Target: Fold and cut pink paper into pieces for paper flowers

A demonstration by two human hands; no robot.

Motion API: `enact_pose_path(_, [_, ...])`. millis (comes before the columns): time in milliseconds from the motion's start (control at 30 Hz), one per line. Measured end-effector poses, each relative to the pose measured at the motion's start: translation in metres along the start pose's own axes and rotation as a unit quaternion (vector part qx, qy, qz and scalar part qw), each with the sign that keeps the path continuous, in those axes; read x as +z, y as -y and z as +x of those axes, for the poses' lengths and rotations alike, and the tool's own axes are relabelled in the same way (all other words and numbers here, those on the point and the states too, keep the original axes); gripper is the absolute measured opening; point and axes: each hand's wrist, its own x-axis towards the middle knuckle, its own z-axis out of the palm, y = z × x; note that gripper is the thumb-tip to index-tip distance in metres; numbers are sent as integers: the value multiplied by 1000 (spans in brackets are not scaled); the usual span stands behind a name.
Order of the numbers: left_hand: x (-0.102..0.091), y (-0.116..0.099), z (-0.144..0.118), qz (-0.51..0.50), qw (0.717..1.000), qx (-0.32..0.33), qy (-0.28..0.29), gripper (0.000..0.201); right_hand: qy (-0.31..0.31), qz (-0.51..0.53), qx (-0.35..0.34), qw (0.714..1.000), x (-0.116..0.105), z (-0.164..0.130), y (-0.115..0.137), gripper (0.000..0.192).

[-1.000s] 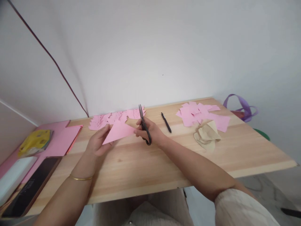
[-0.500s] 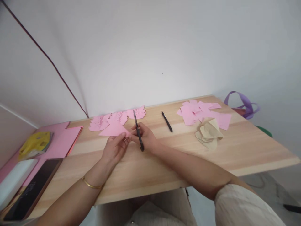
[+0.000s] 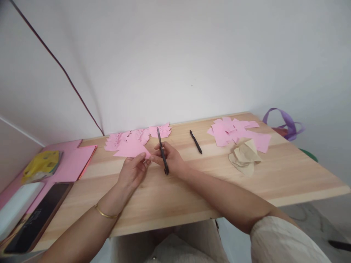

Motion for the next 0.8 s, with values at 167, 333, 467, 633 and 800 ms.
enact_pose_path(167, [1, 4, -3, -1, 1000, -12, 8, 23, 31, -12, 4, 999, -1, -1, -4, 38])
enact_pose_path(333, [1, -3, -1, -54, 998, 15, -31, 28, 49, -26, 37, 998, -1, -4, -4, 39])
enact_pose_path(467, [2, -5, 0, -64, 996, 19, -57, 27, 69, -21, 37, 997, 0, -5, -4, 37])
enact_pose_path(633, [4, -6, 1, -72, 992, 25, -103, 17, 87, -36, 41, 995, 1, -6, -3, 36])
enact_pose_path(800, [-4, -23, 8, -74, 993, 30, -85, 10, 80, -65, 29, 994, -5, -5, 2, 32])
